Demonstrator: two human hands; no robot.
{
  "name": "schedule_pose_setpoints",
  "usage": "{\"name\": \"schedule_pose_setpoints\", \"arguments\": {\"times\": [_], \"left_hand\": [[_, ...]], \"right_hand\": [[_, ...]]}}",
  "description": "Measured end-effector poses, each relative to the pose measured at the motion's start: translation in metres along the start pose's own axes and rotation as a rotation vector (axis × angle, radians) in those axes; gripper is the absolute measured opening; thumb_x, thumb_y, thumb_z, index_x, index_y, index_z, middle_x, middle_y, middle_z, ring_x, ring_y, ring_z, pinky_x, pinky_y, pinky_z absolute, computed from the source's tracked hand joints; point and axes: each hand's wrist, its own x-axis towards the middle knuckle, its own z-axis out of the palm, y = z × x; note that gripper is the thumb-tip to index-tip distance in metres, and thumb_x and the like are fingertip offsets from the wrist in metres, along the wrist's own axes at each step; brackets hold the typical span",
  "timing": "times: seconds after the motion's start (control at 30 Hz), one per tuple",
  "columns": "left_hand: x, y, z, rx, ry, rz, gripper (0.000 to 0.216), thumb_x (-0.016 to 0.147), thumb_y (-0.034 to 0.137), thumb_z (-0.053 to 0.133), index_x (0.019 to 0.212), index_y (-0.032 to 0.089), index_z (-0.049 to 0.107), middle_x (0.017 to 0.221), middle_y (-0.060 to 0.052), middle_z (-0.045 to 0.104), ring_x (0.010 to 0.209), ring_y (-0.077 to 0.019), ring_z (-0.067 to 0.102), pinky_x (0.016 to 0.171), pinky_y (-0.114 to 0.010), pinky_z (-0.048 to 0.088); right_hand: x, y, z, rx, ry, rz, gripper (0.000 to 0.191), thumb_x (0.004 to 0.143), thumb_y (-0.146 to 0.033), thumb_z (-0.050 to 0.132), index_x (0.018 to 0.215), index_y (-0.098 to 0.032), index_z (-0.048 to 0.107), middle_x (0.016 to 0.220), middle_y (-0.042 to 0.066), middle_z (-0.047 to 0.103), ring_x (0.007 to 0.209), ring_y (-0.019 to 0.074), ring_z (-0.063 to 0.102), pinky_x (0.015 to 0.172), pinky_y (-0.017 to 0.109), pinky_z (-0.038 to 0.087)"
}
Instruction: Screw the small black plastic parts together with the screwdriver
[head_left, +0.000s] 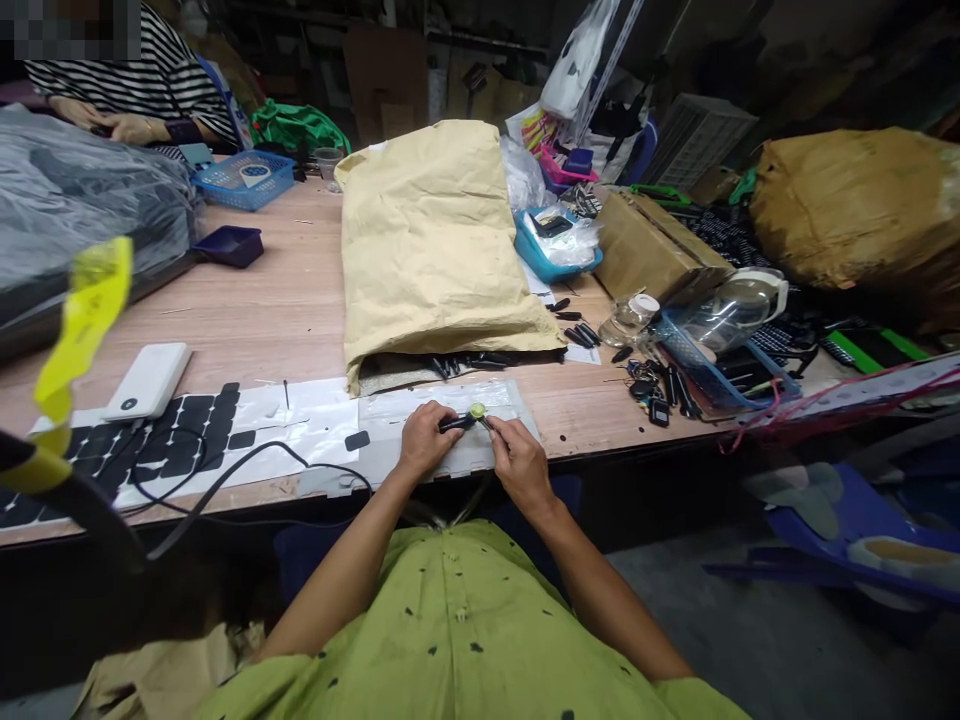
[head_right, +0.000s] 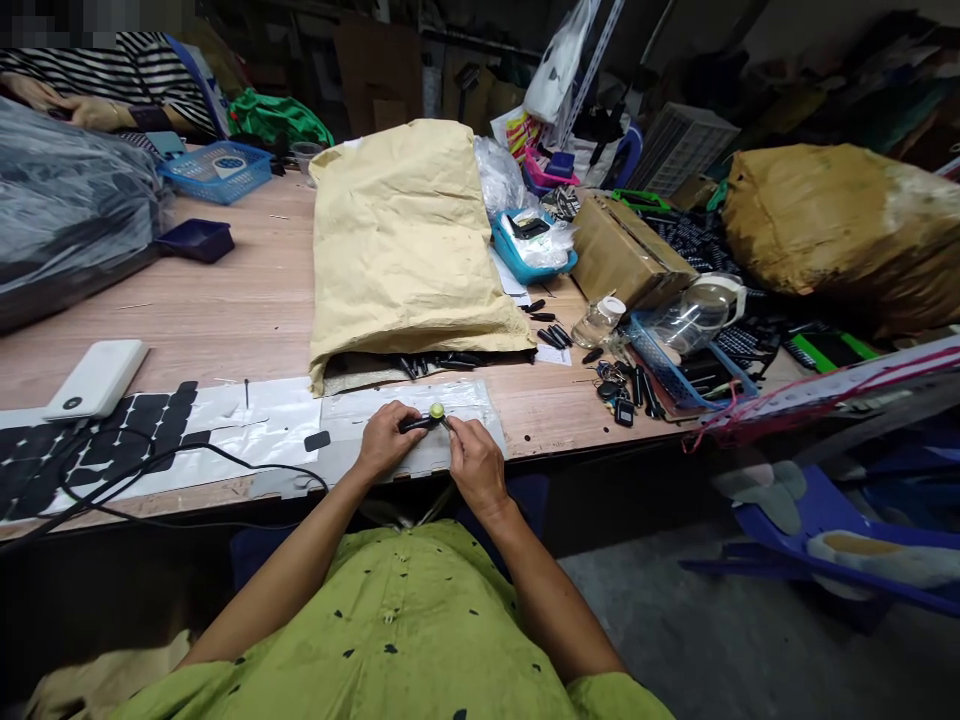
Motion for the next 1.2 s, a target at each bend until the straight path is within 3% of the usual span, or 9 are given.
{"name": "schedule_pose_setpoints", "arguments": {"times": [0.33, 0.57, 0.73, 0.87, 1.03, 1.13, 1.2], "left_hand": [[0.0, -0.005, 0.008, 0.01, 0.038, 0.021, 0.012, 0.076, 0.018, 0.072, 0.086, 0.025, 0.072, 0.087, -0.002, 0.068, 0.09, -0.0217, 0.063, 0.084, -0.035, 0.05], [-0.001, -0.006, 0.007, 0.017, 0.029, 0.055, 0.014, 0.075, 0.019, 0.071, 0.088, 0.023, 0.073, 0.088, -0.003, 0.068, 0.091, -0.0226, 0.063, 0.086, -0.036, 0.051], [-0.001, -0.01, 0.008, 0.018, 0.014, 0.074, 0.013, 0.089, 0.025, 0.06, 0.092, 0.023, 0.072, 0.087, -0.003, 0.067, 0.09, -0.0211, 0.062, 0.085, -0.034, 0.049], [-0.002, -0.014, 0.008, 0.052, 0.032, 0.103, 0.031, 0.1, 0.03, 0.042, 0.082, 0.022, 0.067, 0.084, -0.003, 0.065, 0.086, -0.0199, 0.06, 0.083, -0.034, 0.046], [-0.001, -0.015, 0.002, 0.1, 0.024, 0.128, 0.039, 0.102, 0.033, 0.036, 0.074, 0.021, 0.06, 0.08, -0.004, 0.063, 0.081, -0.0201, 0.057, 0.077, -0.033, 0.045], [-0.013, -0.01, -0.004, 0.096, 0.011, 0.234, 0.041, 0.103, 0.037, 0.033, 0.08, 0.021, 0.063, 0.081, -0.005, 0.064, 0.08, -0.0196, 0.058, 0.075, -0.032, 0.045], [-0.032, -0.008, -0.005, 0.089, -0.067, 0.373, 0.041, 0.104, 0.04, 0.032, 0.092, 0.021, 0.066, 0.084, -0.006, 0.066, 0.079, -0.0185, 0.06, 0.072, -0.031, 0.045]], "right_hand": [[-0.004, -0.006, 0.008, 0.064, -0.043, -0.04, 0.032, 0.098, -0.022, 0.045, 0.115, -0.024, 0.072, 0.096, 0.007, 0.072, 0.09, 0.0193, 0.068, 0.081, 0.03, 0.055], [0.024, 0.047, -0.004, -0.194, 0.108, 0.083, 0.031, 0.094, -0.019, 0.048, 0.11, -0.024, 0.074, 0.095, 0.007, 0.07, 0.09, 0.0219, 0.062, 0.08, 0.032, 0.048], [0.032, 0.086, 0.0, -0.401, 0.135, 0.171, 0.029, 0.089, -0.015, 0.053, 0.107, -0.022, 0.074, 0.088, 0.008, 0.065, 0.083, 0.0222, 0.053, 0.074, 0.032, 0.039], [0.025, 0.087, 0.01, -0.463, 0.168, 0.174, 0.03, 0.09, -0.014, 0.053, 0.111, -0.022, 0.073, 0.09, 0.008, 0.062, 0.085, 0.0227, 0.051, 0.073, 0.032, 0.035], [0.025, 0.08, 0.013, -0.494, 0.151, 0.182, 0.03, 0.09, -0.014, 0.054, 0.112, -0.023, 0.072, 0.092, 0.008, 0.061, 0.088, 0.0231, 0.05, 0.073, 0.032, 0.034], [0.027, 0.079, 0.012, -0.502, 0.144, 0.187, 0.03, 0.09, -0.014, 0.055, 0.113, -0.023, 0.071, 0.093, 0.008, 0.061, 0.088, 0.0229, 0.05, 0.073, 0.032, 0.033], [0.027, 0.08, 0.013, -0.505, 0.147, 0.191, 0.03, 0.089, -0.014, 0.055, 0.113, -0.023, 0.071, 0.093, 0.008, 0.061, 0.088, 0.0229, 0.05, 0.073, 0.032, 0.032]]}}
